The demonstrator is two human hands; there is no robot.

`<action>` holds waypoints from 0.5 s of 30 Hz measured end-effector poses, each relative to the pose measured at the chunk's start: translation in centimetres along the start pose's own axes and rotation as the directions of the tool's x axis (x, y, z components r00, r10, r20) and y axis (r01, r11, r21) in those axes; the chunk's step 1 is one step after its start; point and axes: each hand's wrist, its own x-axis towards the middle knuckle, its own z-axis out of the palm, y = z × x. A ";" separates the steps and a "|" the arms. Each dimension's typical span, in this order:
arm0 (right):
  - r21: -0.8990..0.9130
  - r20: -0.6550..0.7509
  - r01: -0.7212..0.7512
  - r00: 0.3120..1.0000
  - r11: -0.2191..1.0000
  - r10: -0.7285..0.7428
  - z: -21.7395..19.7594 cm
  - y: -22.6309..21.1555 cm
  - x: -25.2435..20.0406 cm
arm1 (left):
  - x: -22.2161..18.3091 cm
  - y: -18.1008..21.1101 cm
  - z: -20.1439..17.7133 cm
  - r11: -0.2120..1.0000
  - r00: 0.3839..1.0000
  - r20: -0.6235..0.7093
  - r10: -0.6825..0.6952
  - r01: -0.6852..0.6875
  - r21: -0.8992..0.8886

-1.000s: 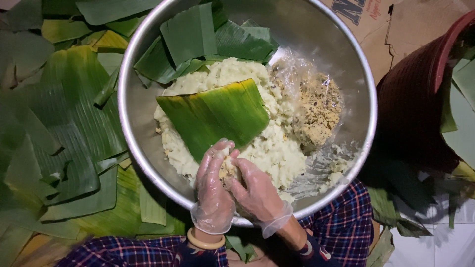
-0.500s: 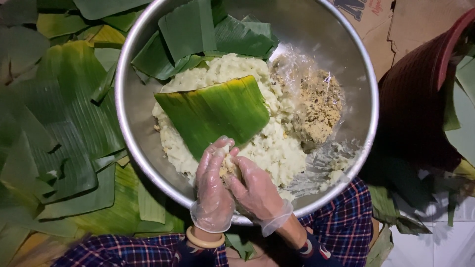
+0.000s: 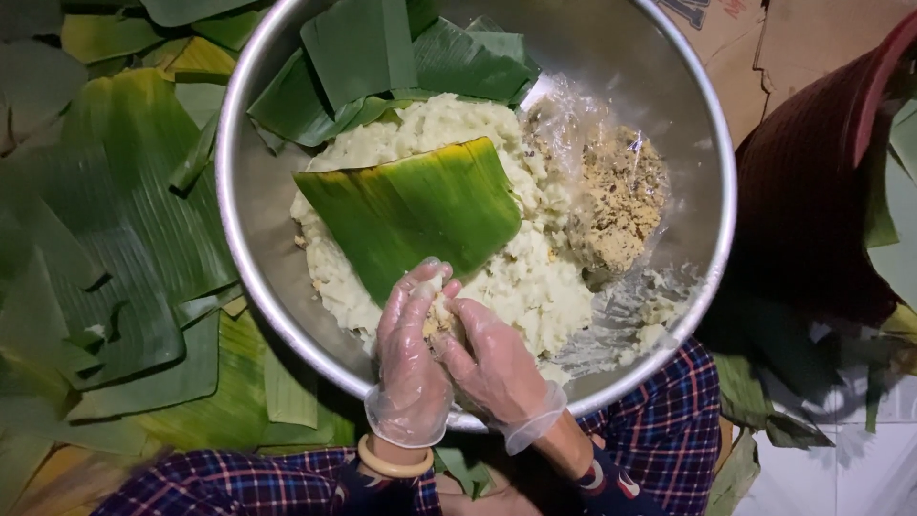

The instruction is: Preparing and wrapping food portions in banana leaves

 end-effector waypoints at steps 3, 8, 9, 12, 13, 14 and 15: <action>-0.005 0.019 -0.016 1.000 1.000 0.016 0.1 0.2 0.0 | -0.2 0.0 -0.2 0.997 0.995 0.086 0.059 -0.063 0.053; -0.031 0.000 0.007 1.000 0.999 -0.007 0.3 0.4 0.0 | -0.3 0.3 0.2 1.000 0.999 0.039 -0.007 0.007 -0.015; -0.030 0.001 0.006 1.000 1.000 -0.006 0.3 0.4 0.0 | -0.2 0.2 0.1 1.000 0.999 0.038 -0.007 0.008 -0.014; -0.049 0.003 0.009 1.000 0.999 -0.009 0.4 0.5 0.0 | -0.1 -0.1 -0.3 0.996 0.997 0.056 0.047 -0.051 0.072; -0.040 -0.009 0.017 1.000 0.999 -0.018 0.4 0.5 -0.1 | 0.0 -0.2 -0.3 0.998 0.997 0.067 0.045 -0.048 0.038; -0.031 -0.022 0.026 0.999 0.999 -0.026 0.4 0.5 -0.1 | 0.0 -0.3 -0.4 0.999 0.996 0.078 0.044 -0.044 0.004; -0.031 -0.022 0.025 0.999 0.999 -0.026 0.4 0.6 -0.1 | 0.0 -0.3 -0.4 0.999 0.996 0.078 0.043 -0.043 0.005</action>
